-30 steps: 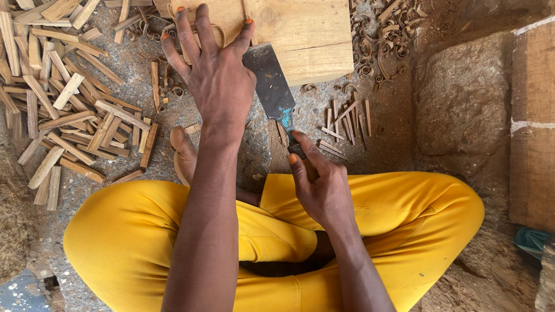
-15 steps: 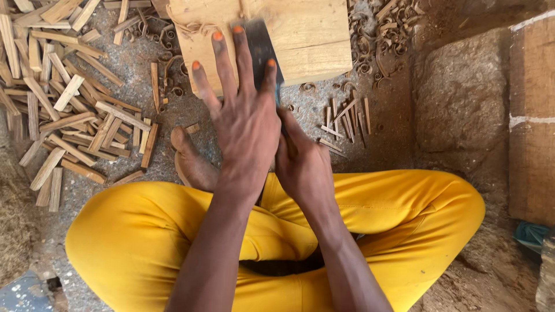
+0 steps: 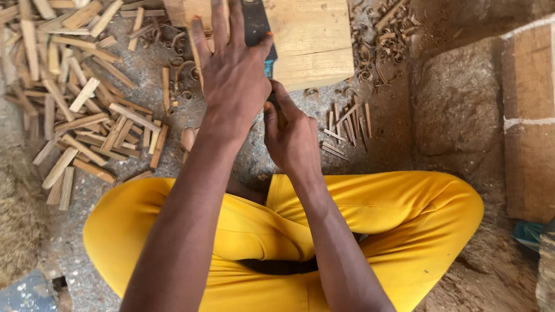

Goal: The person sits cross-legged on the floor and uses a hand chisel to carve small wooden sticks on a wooden block. They repeatedly pick up sticks, shave them to create curls, and place them aside.

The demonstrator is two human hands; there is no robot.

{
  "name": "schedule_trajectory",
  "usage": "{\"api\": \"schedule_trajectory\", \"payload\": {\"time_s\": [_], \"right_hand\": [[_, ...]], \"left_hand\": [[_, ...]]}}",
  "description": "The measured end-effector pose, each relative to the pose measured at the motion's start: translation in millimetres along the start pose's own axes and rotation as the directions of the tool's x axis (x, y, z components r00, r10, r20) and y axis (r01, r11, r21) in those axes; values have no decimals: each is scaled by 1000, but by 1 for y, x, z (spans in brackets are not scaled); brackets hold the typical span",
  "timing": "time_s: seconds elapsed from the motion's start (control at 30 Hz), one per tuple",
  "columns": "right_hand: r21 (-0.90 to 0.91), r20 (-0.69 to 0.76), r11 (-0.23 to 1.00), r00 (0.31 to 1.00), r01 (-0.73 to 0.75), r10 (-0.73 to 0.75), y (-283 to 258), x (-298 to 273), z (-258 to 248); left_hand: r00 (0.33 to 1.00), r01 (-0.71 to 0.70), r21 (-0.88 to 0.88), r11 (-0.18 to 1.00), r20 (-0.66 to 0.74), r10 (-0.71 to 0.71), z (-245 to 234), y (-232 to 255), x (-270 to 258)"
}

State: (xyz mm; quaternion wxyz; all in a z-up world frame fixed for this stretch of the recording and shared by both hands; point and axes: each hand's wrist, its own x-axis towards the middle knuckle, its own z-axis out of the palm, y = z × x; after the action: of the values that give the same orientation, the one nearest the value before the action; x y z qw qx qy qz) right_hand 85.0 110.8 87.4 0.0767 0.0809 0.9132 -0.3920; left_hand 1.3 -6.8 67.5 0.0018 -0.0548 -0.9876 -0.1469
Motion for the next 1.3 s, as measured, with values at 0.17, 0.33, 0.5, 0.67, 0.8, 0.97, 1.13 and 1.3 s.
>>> {"api": "schedule_trajectory", "payload": {"time_s": [0.17,0.33,0.5,0.67,0.8,0.97,1.13,1.3], "right_hand": [[394,70,910,992,-126,108,4,-10,-7],[407,45,898,986,-166,162,19,-16,-36],[7,29,989,989,-146,146,43,-44,-54],[10,-12,998,998,-60,61,56,-66,-50],[-6,22,993,993,-119,119,59,-60,-54],[48,11,996,997,-81,80,57,-62,-53],[32,-1,997,998,-70,70,54,-62,-54],[88,-38,996,999,28,-25,52,-64,-51]], "left_hand": [[996,39,-202,979,-71,-54,0,-19,-16],[974,-118,-105,987,-205,94,25,-27,-1],[947,-202,10,979,-255,197,54,-18,14],[954,-195,-20,981,-237,184,56,-22,16],[961,-177,4,984,-215,173,55,-25,17],[973,-140,-28,990,-188,132,58,-32,10],[972,-145,-56,988,-194,132,56,-33,11],[959,-184,-90,979,-235,158,57,-38,9]]}}
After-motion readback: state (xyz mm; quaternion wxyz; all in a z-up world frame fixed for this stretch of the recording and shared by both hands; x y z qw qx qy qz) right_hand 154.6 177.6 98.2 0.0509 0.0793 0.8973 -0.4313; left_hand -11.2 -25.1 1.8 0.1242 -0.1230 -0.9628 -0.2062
